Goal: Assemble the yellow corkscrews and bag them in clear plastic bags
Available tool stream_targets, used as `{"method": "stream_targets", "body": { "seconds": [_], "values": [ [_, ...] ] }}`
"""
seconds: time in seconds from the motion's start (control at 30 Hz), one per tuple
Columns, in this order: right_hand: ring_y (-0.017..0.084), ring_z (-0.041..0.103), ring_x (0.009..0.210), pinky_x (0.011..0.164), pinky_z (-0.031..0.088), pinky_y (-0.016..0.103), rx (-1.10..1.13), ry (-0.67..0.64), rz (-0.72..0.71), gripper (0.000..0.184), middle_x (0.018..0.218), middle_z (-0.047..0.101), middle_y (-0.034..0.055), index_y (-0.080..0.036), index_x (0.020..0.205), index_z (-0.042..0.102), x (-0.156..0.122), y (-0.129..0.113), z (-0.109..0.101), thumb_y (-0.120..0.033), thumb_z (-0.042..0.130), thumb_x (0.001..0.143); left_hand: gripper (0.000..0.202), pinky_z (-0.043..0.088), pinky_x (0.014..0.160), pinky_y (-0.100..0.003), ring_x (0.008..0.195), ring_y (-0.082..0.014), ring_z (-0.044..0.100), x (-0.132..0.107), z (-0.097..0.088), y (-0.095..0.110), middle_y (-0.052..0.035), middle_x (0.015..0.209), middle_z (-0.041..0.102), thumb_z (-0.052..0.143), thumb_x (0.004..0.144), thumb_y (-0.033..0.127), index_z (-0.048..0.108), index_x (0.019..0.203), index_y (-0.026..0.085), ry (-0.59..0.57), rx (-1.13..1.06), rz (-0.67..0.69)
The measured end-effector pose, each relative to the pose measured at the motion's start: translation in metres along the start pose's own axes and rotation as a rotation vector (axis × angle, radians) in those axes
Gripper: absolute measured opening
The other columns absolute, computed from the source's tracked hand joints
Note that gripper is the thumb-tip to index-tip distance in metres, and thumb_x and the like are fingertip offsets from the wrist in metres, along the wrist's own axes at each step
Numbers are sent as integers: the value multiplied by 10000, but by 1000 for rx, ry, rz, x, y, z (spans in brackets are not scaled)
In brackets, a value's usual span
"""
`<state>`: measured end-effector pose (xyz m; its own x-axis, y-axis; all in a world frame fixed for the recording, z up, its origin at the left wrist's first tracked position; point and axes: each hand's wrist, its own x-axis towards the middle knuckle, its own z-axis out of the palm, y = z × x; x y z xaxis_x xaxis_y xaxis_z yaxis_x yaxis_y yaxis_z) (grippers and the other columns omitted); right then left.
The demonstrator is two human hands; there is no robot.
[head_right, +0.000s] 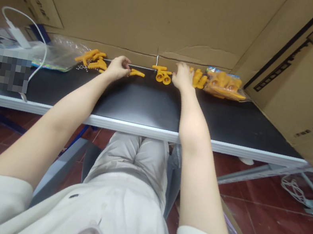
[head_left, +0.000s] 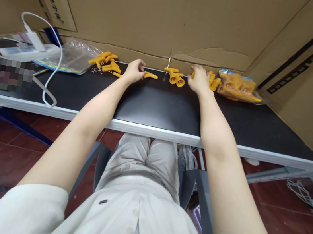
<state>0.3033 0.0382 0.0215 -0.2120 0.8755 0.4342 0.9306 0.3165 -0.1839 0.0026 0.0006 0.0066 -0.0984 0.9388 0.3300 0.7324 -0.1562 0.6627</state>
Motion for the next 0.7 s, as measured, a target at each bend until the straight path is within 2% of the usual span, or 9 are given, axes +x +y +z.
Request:
{"method": "stream_targets", "body": {
  "seconds": [0.07,0.17,0.23,0.33,0.4,0.47,0.53,0.6,0.7],
  "values": [
    [448,434,1638,1326,305,747,16,2,6,624,1735,498,227,-139,1648,558,0,0,0,-357,501,1066,559,663,1061,-457,1085,-290,806,-3,1,3,-113,1187,778,751,900,200,639,1448,182,-22,-24,-4],
    [439,429,1644,1338,303,723,17,4,13,618,1743,488,230,-120,1632,575,1,2,1,-338,488,1060,543,676,1009,-493,1006,-284,831,-6,2,7,-120,1190,763,602,975,146,590,1517,180,-55,-54,-37],
    [437,439,1636,1328,318,721,8,15,16,606,1739,495,223,-129,1629,581,3,5,2,-351,455,1080,530,662,1045,-519,1024,-295,836,-7,1,8,-134,1214,767,550,1002,125,595,1528,171,-57,-3,-26],
    [441,470,1609,1293,341,752,-22,47,43,588,1711,532,204,-179,1632,582,4,11,3,-346,375,1107,536,554,1231,-492,1299,-321,760,-5,0,4,-158,1352,769,584,973,107,669,1498,169,-61,159,97],
    [446,490,1587,1269,354,769,-53,75,93,587,1682,560,212,-188,1626,581,4,14,2,-310,341,1104,618,444,1333,-451,1522,-317,614,-3,0,-1,-167,1585,669,585,929,68,692,1526,187,-126,277,182],
    [449,500,1573,1252,368,769,-73,101,166,586,1660,575,225,-177,1615,582,3,18,1,-278,334,1094,724,374,1377,-440,1646,-305,480,-1,2,-5,-121,1755,525,562,895,41,678,1580,244,-226,364,205],
    [441,499,1569,1248,380,750,-63,117,236,574,1658,576,225,-173,1601,588,2,21,-1,-273,338,1094,808,368,1380,-444,1667,-281,452,-1,5,-8,-52,1782,503,551,867,51,644,1619,331,-311,404,190],
    [430,495,1566,1255,379,721,-19,118,283,557,1670,564,223,-173,1585,595,1,26,-2,-288,332,1108,853,374,1376,-511,1640,-284,491,-2,6,-8,-17,1741,561,557,845,82,615,1636,397,-337,428,172],
    [420,474,1569,1273,343,690,76,98,291,553,1701,526,248,-141,1585,585,1,36,-2,-286,299,1135,850,272,1366,-732,1624,-351,497,-5,6,-3,-48,1729,573,537,857,98,593,1651,397,-324,502,153]
  ]
}}
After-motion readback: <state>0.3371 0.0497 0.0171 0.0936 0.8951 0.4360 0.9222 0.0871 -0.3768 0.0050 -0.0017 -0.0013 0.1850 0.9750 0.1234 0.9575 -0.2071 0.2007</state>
